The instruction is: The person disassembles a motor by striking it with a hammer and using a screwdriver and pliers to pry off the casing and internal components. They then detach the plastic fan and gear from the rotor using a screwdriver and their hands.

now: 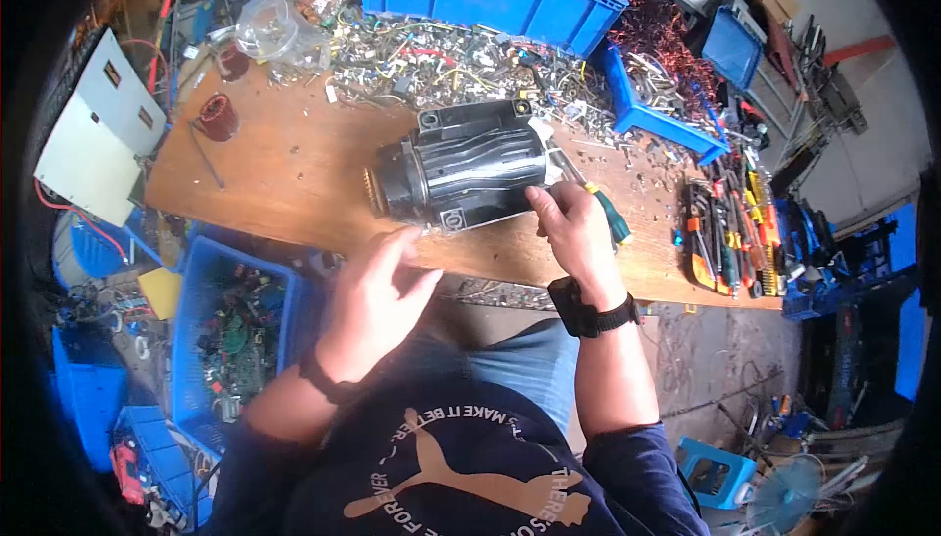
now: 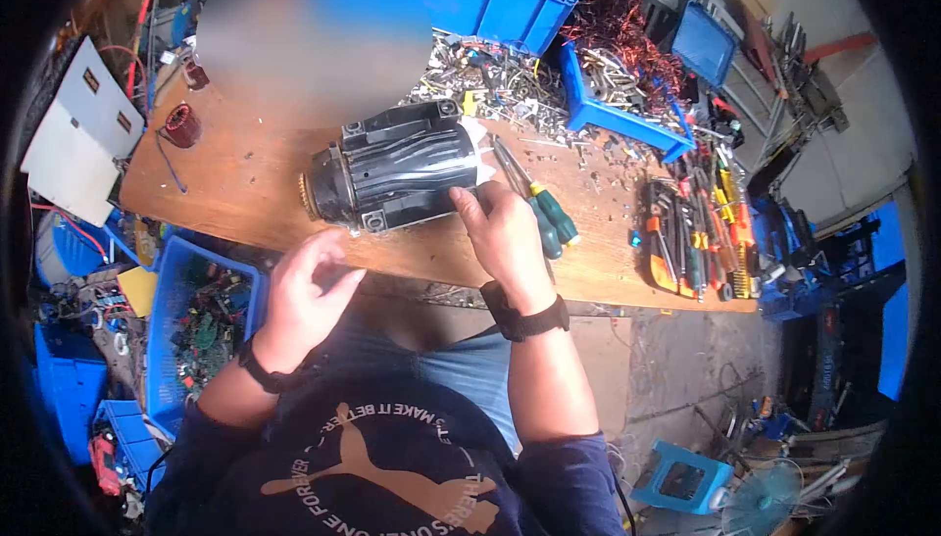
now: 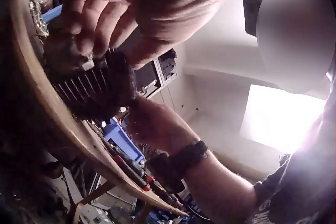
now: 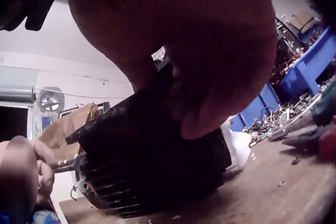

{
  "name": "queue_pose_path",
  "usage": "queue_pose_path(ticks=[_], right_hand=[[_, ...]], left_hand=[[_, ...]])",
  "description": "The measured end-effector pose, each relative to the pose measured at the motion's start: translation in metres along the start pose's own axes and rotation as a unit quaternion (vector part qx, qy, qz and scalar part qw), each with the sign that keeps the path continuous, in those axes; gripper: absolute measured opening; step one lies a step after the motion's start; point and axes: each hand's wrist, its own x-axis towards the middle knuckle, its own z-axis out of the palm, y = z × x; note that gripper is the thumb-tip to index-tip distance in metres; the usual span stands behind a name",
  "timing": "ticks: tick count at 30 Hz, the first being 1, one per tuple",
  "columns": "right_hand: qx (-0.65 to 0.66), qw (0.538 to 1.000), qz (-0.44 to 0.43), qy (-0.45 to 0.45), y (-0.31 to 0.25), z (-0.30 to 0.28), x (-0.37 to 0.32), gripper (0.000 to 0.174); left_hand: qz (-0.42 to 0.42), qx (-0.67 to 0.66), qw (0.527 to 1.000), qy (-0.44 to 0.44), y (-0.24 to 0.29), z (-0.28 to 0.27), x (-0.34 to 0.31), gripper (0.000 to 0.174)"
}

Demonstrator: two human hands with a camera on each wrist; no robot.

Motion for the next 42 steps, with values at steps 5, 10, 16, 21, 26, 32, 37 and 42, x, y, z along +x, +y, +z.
queue_pose_path(ticks=[5,10,16,21,26,32,37,42], right_hand=[[0.114,0.993,0.025,-0.036,-0.003,-0.001,-0.008,0.034],[0.161,0.987,0.012,-0.022,0.004,0.006,-0.019,0.036],[0.16,0.987,0.011,0.007,0.0,0.012,-0.035,0.039],[0.214,0.976,0.029,0.018,-0.002,0.024,-0.049,0.041],[0.183,0.983,0.029,0.007,-0.007,0.015,-0.052,0.045],[0.12,0.992,-0.026,0.017,-0.01,0.007,-0.054,0.036],[0.059,0.996,-0.051,0.035,-0.006,0.001,-0.059,0.037],[0.144,0.973,-0.149,0.105,0.009,0.008,-0.057,0.042]], left_hand=[[0.005,0.034,0.999,0.003,0.01,0.011,0.02,0.049],[0.038,0.076,0.996,-0.006,0.004,0.016,0.016,0.045],[0.011,0.088,0.996,-0.005,0.001,0.012,0.017,0.04],[0.005,0.087,0.996,0.001,-0.002,0.009,0.018,0.037],[0.05,0.118,0.992,-0.003,-0.005,0.007,0.021,0.037],[0.069,0.127,0.989,-0.015,-0.006,0.005,0.024,0.039],[0.091,0.155,0.984,-0.015,-0.022,0.001,0.017,0.044],[0.086,0.117,0.989,-0.011,-0.023,0.008,0.028,0.038]])
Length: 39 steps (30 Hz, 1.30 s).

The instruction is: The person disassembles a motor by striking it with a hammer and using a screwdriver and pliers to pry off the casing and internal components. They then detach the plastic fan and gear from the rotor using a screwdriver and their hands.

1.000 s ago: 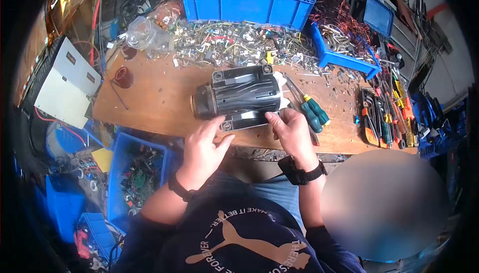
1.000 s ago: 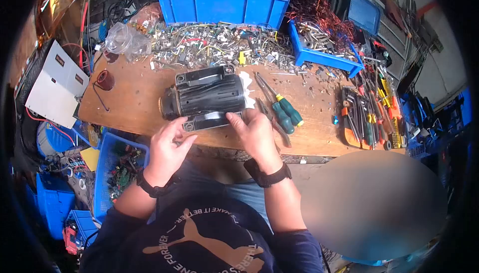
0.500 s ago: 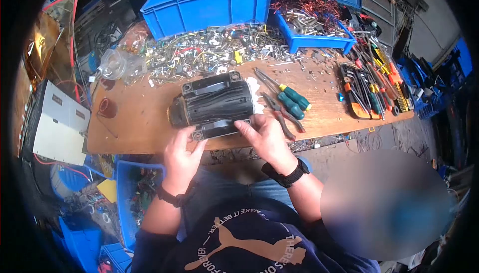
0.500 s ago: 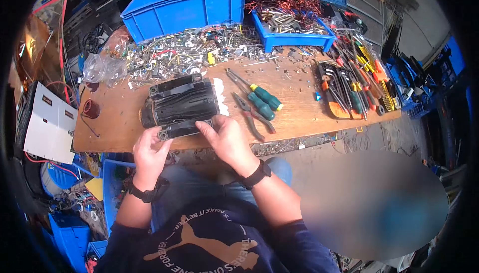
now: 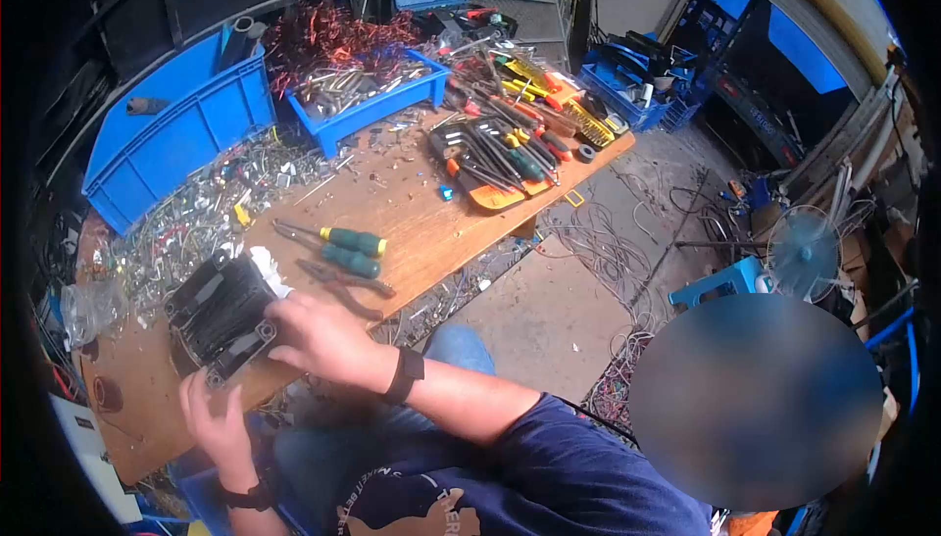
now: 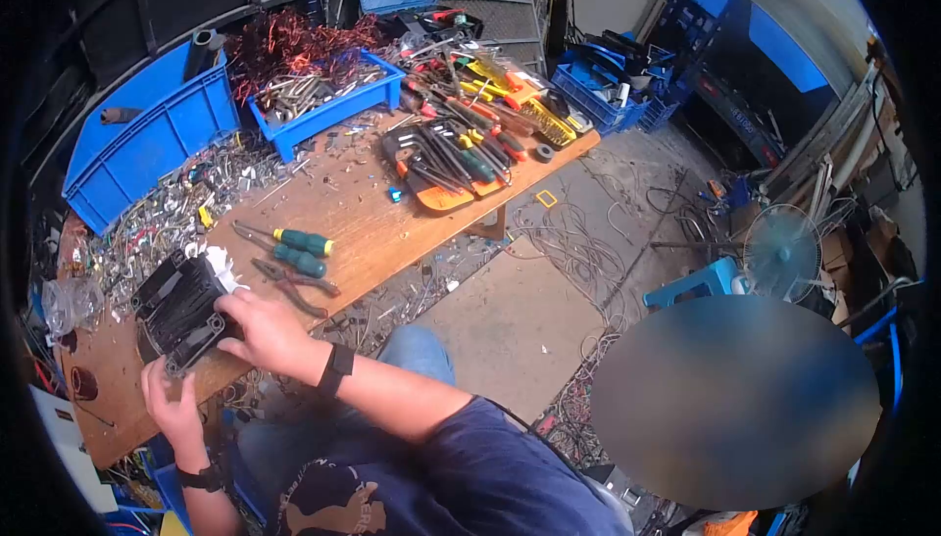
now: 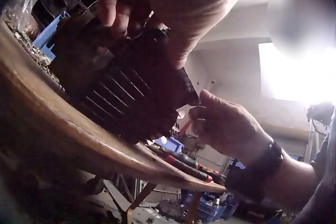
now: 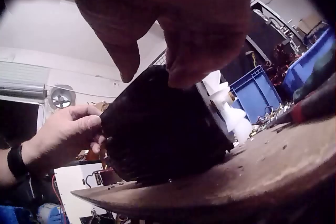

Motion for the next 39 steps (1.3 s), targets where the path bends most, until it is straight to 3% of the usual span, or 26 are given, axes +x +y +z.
queue_pose_path(ticks=[3,5,8,21,31,39], right_hand=[[-0.014,1.0,-0.01,-0.001,0.001,-0.001,0.0,0.044],[-0.064,0.996,-0.053,0.031,0.004,-0.002,0.0,0.044],[-0.057,0.998,-0.032,0.01,0.003,-0.003,0.002,0.039],[-0.021,1.0,-0.003,-0.001,0.006,0.0,0.0,0.038],[-0.05,0.996,-0.046,0.055,0.007,0.014,0.001,0.039],[-0.071,0.993,-0.096,0.018,0.009,0.012,0.006,0.032]], left_hand=[[-0.007,-0.017,1.0,-0.003,-0.003,-0.001,0.002,0.041],[0.035,0.002,0.999,0.021,-0.019,0.005,-0.001,0.04],[-0.005,0.011,1.0,0.011,0.015,-0.006,0.003,0.041],[0.105,0.067,0.991,0.047,0.016,-0.001,0.012,0.042],[0.134,0.068,0.988,0.048,0.009,-0.002,0.014,0.038],[0.097,0.051,0.993,0.043,0.002,-0.006,0.011,0.039]])
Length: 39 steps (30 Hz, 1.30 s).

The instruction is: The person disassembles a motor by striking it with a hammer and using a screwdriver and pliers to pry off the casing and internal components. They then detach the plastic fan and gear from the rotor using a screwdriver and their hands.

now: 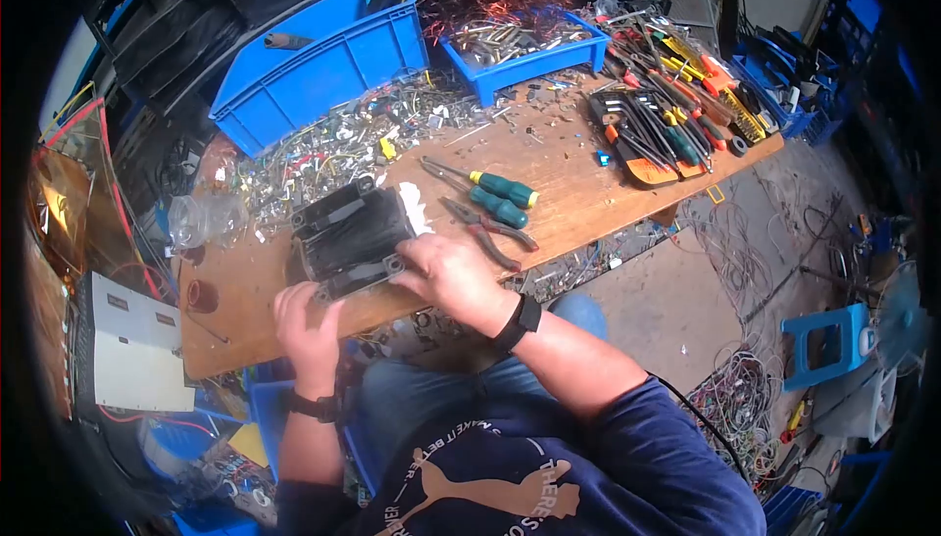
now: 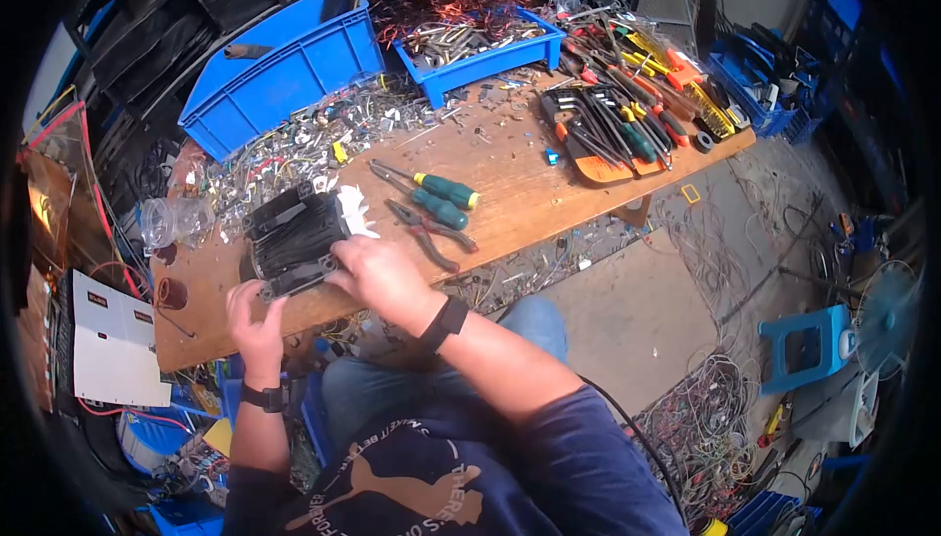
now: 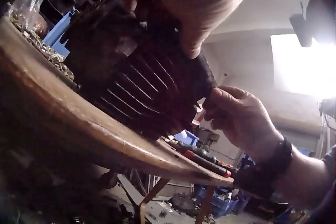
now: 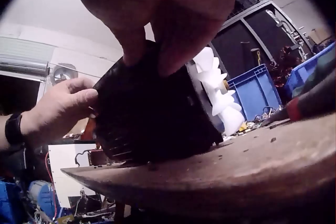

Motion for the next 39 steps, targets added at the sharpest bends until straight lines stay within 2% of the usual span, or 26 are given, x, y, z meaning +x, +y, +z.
queue_pose_path(ticks=[3,5,8,9,12,14,15,16,17,20,22,24,30,33,36,37,39], right_hand=[[0.003,0.999,0.031,-0.039,-0.014,-0.002,0.001,0.029],[0.005,0.999,0.028,-0.018,-0.013,0.001,0.005,0.028],[0.013,0.997,0.065,-0.037,-0.014,-0.006,0.021,0.027],[0.017,0.996,0.075,-0.034,-0.014,-0.006,0.027,0.028],[0.03,0.995,0.088,-0.036,-0.008,-0.012,0.046,0.03],[0.018,0.995,0.09,-0.043,0.0,-0.015,0.058,0.031],[0.018,0.99,0.104,-0.097,0.007,-0.022,0.069,0.029],[0.056,0.987,0.109,-0.106,0.011,-0.036,0.076,0.03],[0.055,0.986,0.123,-0.101,0.015,-0.049,0.081,0.03],[-0.001,0.991,0.128,-0.048,0.052,-0.064,0.085,0.033],[-0.002,0.985,0.166,-0.054,0.054,-0.077,0.077,0.031],[0.016,0.968,0.227,-0.101,0.054,-0.082,0.072,0.032],[-0.023,0.973,0.2,-0.111,0.061,-0.066,0.061,0.035],[-0.016,0.971,0.207,-0.117,0.062,-0.062,0.06,0.044],[-0.05,0.971,0.198,-0.124,0.054,-0.064,0.06,0.038],[-0.044,0.967,0.21,-0.138,0.052,-0.065,0.061,0.041],[-0.033,0.957,0.238,-0.164,0.049,-0.066,0.063,0.047]], left_hand=[[-0.072,-0.047,0.996,-0.024,-0.012,-0.004,0.005,0.039],[-0.118,-0.059,0.989,-0.067,-0.019,-0.01,0.012,0.039],[-0.053,-0.001,0.996,-0.078,-0.011,-0.009,0.029,0.038],[-0.095,-0.012,0.993,-0.065,-0.014,-0.003,0.031,0.037],[-0.147,-0.062,0.987,-0.027,-0.015,0.012,0.048,0.035],[-0.169,-0.121,0.977,-0.037,-0.025,0.021,0.061,0.034],[-0.179,-0.123,0.975,-0.05,-0.021,0.02,0.071,0.035],[-0.188,-0.125,0.972,-0.063,-0.02,0.021,0.081,0.035],[-0.155,-0.127,0.977,-0.067,-0.033,0.026,0.087,0.037],[-0.178,-0.105,0.973,-0.102,-0.044,0.032,0.106,0.038],[-0.188,-0.11,0.969,-0.119,-0.045,0.03,0.113,0.039],[-0.176,-0.113,0.97,-0.12,-0.044,0.031,0.113,0.039],[-0.187,-0.147,0.965,-0.11,-0.051,0.041,0.119,0.038],[-0.189,-0.155,0.962,-0.121,-0.041,0.044,0.13,0.037],[-0.203,-0.125,0.96,-0.146,-0.039,0.045,0.142,0.038],[-0.219,-0.144,0.952,-0.158,-0.044,0.045,0.142,0.04],[-0.191,-0.122,0.958,-0.177,-0.061,0.05,0.144,0.044]])
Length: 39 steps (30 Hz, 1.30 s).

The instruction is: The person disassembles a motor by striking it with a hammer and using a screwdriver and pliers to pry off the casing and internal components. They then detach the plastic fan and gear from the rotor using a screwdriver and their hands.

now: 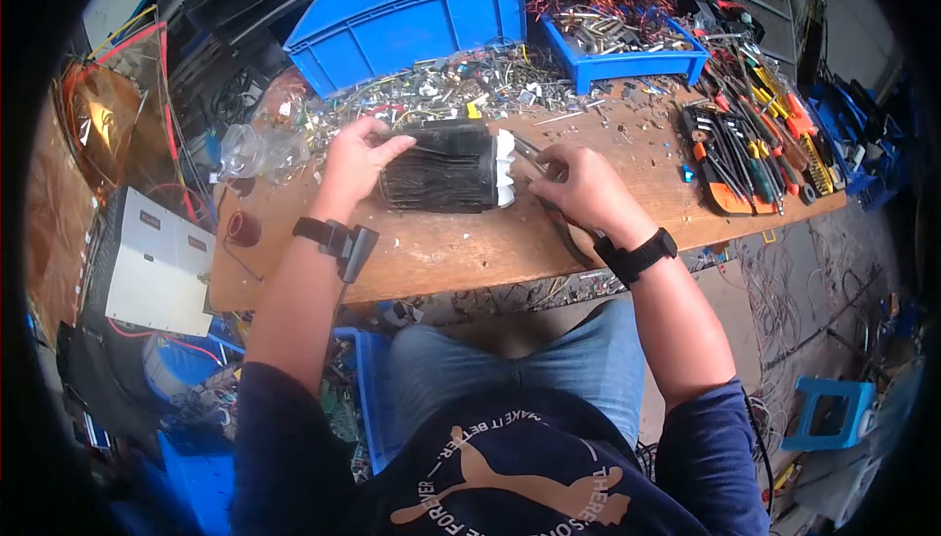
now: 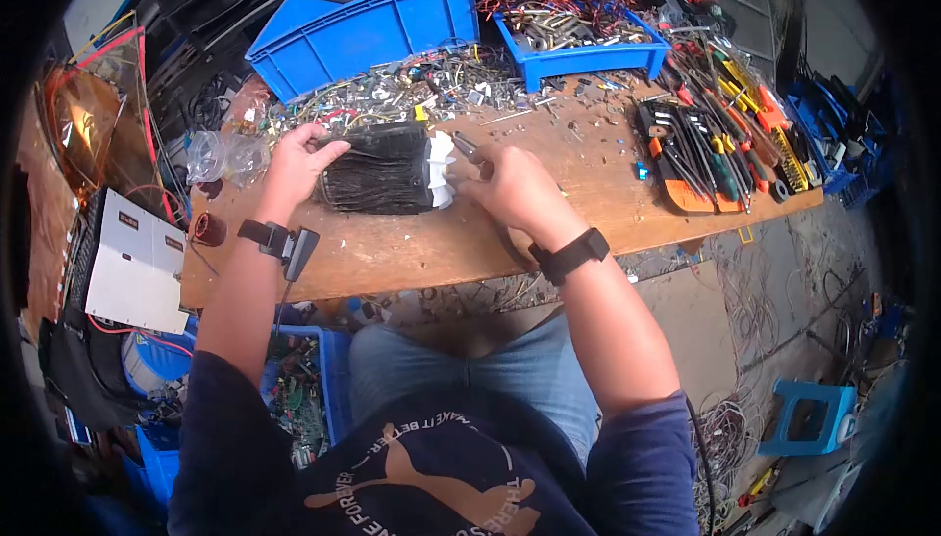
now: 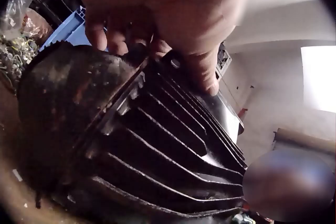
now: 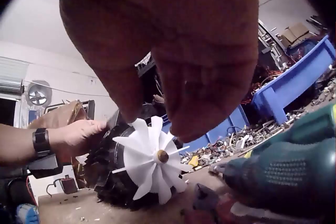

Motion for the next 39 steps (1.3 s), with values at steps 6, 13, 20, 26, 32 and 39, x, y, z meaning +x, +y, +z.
queue_pose_path(ticks=[6,13,20,26,32,39], right_hand=[[0.056,0.996,-0.058,-0.049,0.0,0.006,0.028,0.075],[0.001,0.983,0.007,-0.184,-0.019,-0.006,0.054,0.079],[-0.042,0.981,0.002,-0.191,-0.021,0.002,0.062,0.081],[0.025,0.974,0.045,-0.221,-0.014,0.001,0.081,0.055],[-0.005,0.969,0.031,-0.245,-0.021,-0.009,0.087,0.045],[-0.017,0.964,0.019,-0.266,-0.019,-0.01,0.086,0.05]], left_hand=[[0.095,0.073,0.992,0.05,0.016,0.003,-0.001,0.047],[0.125,0.164,0.978,0.008,0.047,0.022,0.015,0.046],[0.102,0.216,0.971,0.023,0.053,0.031,0.018,0.048],[0.071,0.238,0.969,0.007,0.053,0.032,0.023,0.05],[0.022,0.23,0.972,-0.044,0.061,0.024,0.025,0.058],[0.049,0.212,0.975,-0.043,0.051,0.027,0.034,0.061]])
